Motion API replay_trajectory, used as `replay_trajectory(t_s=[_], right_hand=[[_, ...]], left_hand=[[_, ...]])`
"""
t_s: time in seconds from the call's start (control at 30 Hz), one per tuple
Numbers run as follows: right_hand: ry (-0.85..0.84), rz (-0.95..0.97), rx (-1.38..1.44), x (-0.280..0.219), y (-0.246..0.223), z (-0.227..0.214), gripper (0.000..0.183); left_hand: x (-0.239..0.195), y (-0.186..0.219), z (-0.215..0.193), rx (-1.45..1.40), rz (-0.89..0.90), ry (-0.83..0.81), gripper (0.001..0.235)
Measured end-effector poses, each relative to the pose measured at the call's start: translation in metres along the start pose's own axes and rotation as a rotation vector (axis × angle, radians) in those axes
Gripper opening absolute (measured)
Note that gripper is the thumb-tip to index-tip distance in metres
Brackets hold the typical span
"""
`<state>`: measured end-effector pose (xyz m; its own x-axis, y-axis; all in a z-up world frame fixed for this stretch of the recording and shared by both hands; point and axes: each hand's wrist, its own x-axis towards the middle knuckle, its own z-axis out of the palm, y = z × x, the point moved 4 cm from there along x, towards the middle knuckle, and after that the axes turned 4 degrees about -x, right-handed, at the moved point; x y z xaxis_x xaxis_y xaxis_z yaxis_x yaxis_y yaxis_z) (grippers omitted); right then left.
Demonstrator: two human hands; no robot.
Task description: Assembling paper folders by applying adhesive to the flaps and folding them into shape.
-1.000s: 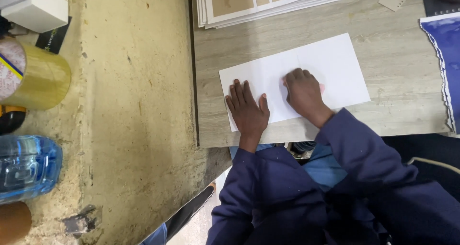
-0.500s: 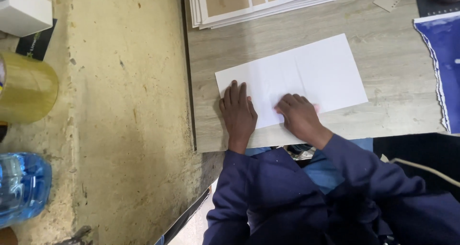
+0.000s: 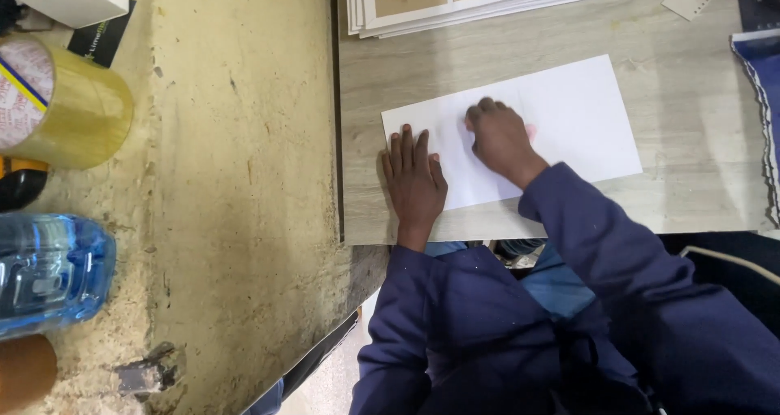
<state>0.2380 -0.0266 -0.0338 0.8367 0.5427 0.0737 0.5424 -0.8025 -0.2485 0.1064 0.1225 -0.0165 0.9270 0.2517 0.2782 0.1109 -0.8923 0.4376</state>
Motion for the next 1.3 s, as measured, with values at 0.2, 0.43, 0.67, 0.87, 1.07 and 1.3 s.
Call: replay_trajectory(t_s=[0.2,0.43,0.67,0.87,1.07,1.3], right_hand=[[-0.048,-0.119,0.041,-0.143,-0.033,-0.004,0.030],[0.031,0.321,0.014,-0.087,0.113,-0.044,0.024],[0.056,0.272,-0.102,-0.025,0.032,-0.006,0.046],[-0.021,-0.073,0.022,-0.002,-0.086,0.007,0.034],[0.023,0.187,0.016,0.008,0.050,-0.031,0.047],[0.202,0.529,0.023,-0.026,0.218,-0.045,0.011]], left_hand=[[0.000,-0.006,0.008,0.057,-0.002,-0.007,0.049],[-0.004,-0.008,0.009,0.066,-0.005,-0.035,0.050],[0.003,-0.014,0.007,-0.166,-0.056,-0.081,0.054],[0.004,-0.021,0.006,-0.371,-0.112,-0.067,0.062],[0.000,-0.003,0.001,-0.098,-0.037,-0.097,0.065],[-0.002,-0.002,0.004,-0.053,0.094,0.100,0.061]])
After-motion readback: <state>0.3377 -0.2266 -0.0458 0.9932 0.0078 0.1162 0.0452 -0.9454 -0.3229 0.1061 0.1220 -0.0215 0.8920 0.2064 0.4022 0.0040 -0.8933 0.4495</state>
